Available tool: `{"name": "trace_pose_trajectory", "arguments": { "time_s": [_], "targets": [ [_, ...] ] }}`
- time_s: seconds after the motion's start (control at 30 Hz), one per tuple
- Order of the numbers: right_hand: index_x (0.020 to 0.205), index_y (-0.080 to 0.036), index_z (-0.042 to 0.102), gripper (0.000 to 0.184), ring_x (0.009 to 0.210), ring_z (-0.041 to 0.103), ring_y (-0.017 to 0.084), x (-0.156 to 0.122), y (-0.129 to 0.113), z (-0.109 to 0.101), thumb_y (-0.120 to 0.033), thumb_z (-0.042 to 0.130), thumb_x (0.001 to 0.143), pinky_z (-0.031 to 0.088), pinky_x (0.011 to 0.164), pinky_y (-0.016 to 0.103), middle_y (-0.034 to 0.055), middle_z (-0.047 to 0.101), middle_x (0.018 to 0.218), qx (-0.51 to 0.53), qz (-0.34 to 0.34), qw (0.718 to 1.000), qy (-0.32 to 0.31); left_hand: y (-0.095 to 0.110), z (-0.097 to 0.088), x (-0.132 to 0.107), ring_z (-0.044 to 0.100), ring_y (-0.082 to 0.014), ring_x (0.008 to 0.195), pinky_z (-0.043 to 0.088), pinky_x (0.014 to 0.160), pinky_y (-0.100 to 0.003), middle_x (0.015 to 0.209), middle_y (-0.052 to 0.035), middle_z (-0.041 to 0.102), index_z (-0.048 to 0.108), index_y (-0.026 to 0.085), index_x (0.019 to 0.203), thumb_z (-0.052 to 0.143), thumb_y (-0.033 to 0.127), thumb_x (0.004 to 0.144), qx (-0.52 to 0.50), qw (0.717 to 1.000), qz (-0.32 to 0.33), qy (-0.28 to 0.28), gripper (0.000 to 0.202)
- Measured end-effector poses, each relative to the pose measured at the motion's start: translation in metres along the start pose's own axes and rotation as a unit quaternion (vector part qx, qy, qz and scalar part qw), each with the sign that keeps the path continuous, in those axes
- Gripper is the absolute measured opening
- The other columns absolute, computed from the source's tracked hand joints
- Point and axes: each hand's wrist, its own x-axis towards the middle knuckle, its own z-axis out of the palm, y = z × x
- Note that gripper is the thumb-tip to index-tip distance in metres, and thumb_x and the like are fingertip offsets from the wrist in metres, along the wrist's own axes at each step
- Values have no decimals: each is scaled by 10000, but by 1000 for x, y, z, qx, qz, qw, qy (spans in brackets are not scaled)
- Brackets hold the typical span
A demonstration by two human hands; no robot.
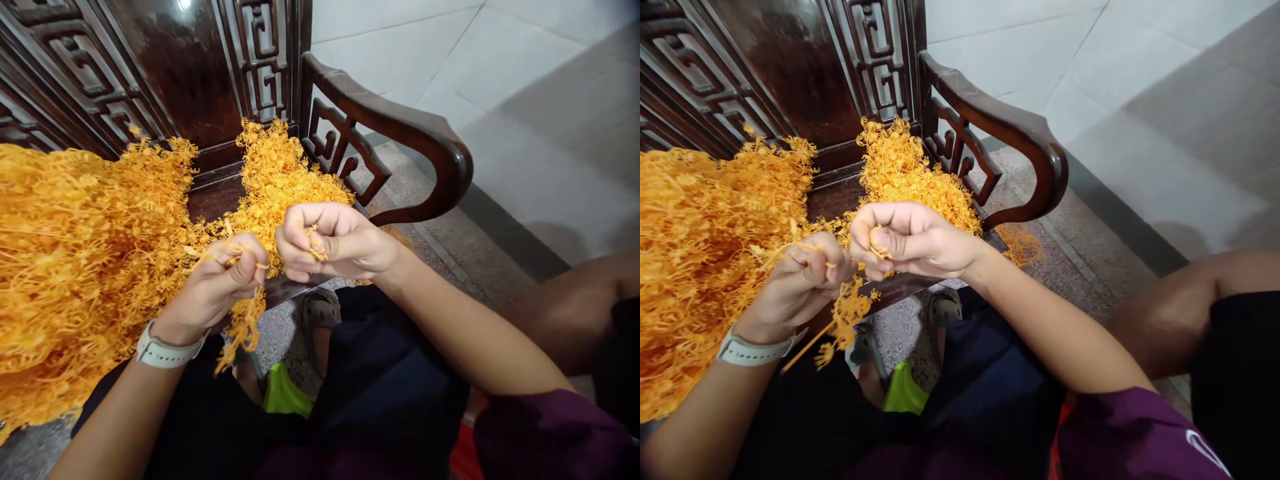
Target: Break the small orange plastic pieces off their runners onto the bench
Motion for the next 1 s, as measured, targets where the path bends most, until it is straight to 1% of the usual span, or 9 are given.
{"name": "trace_pose_trajectory", "arguments": {
  "time_s": [0.2,0.33,0.4,0.5,0.6,0.7,0.8,0.9,1.0],
  "targets": [
    [1012,-207,663,330,638,492,97,11,7,-23,-420,877,877,428,569,238,-17,613,809,-81,6,967,243,12,3,16,224,-76,495,242,414,-154,605,48,355,654,199,778,851,492,919,-67,993,-35,95,380],
    [1185,-216,675,375,725,574,123,26,20,-49,-383,848,898,476,634,259,11,685,926,-127,-12,938,321,21,3,18,177,-80,482,267,386,-143,633,57,283,568,198,767,727,462,1026,-131,981,-21,139,402],
    [1277,-234,673,450,850,623,150,32,22,-55,-381,853,892,510,705,280,26,698,1056,-185,-43,923,333,26,1,18,175,-90,479,276,374,-150,647,53,254,521,201,750,638,466,1079,-159,975,-9,155,438],
    [1210,-224,723,383,984,628,177,35,21,-47,-452,822,918,520,786,299,36,686,1131,-272,-88,908,305,29,-2,21,205,-97,479,327,391,-165,654,44,266,492,205,738,572,460,1111,-184,967,21,175,460],
    [1066,-186,745,336,961,624,180,29,20,-24,-511,743,979,516,830,316,44,698,1049,-303,-48,939,157,27,-4,27,294,-98,490,403,448,-181,663,32,365,521,216,760,577,451,1113,-171,962,41,210,428],
    [1118,-192,695,341,936,631,182,23,30,-1,-468,800,947,526,817,317,34,698,1055,-287,35,956,43,20,-5,33,470,-99,567,504,567,-192,747,9,527,589,233,823,559,460,1120,-136,953,59,265,374],
    [993,-189,642,290,796,610,159,25,46,10,-395,833,922,518,699,297,17,679,917,-263,37,961,78,12,-4,34,650,-120,753,565,697,-213,900,-21,642,680,243,955,472,464,1148,-93,952,61,285,360],
    [878,-191,622,284,654,593,131,30,48,7,-415,764,977,506,606,282,0,659,749,-215,36,966,136,7,-7,31,729,-190,1060,597,836,-244,1100,-43,697,744,258,1150,676,426,1058,24,958,91,271,204],
    [910,-199,662,265,603,599,102,28,28,-11,-435,769,966,480,572,250,-40,641,678,-197,2,955,223,7,-16,24,672,-294,1318,607,997,-323,1274,-49,695,741,275,1278,907,366,855,146,955,98,241,464]
  ]
}}
